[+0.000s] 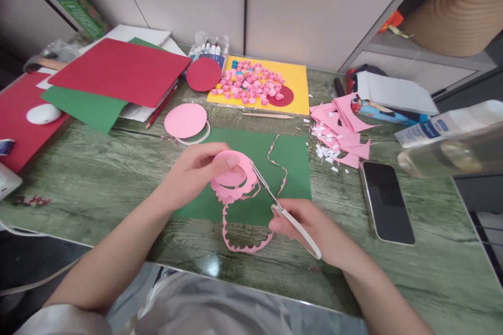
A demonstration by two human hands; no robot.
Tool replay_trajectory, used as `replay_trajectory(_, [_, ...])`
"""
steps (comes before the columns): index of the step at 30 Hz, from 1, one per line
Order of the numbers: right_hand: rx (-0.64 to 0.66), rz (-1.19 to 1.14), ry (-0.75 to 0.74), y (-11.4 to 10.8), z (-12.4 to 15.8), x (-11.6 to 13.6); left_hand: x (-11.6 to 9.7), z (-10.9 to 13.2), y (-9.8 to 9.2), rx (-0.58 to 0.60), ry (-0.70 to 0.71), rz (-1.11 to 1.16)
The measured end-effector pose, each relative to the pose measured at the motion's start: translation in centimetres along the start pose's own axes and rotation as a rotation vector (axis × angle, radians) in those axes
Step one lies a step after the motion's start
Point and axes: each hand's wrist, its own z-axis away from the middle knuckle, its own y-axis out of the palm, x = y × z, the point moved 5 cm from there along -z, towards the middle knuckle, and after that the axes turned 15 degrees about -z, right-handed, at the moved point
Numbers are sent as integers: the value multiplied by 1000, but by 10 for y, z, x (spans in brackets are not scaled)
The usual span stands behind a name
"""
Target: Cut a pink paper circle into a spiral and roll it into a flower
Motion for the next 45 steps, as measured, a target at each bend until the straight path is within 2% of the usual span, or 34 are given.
replay_trajectory(9, [25,-121,49,5,2,2,4,0,0,75,3,22])
replay_trajectory(23, [42,-127,-22,8,1,11,3,-1,1,81,12,7])
replay_trajectory(33, [52,-126,-30,8,2,14,7,-3,-1,21,-2,52])
replay_trajectory(40, [54,-122,17,9,2,14,5,-3,3,28,20,70])
replay_trajectory(45, [76,-106,-1,3,6,13,8,-4,-2,-38,8,72])
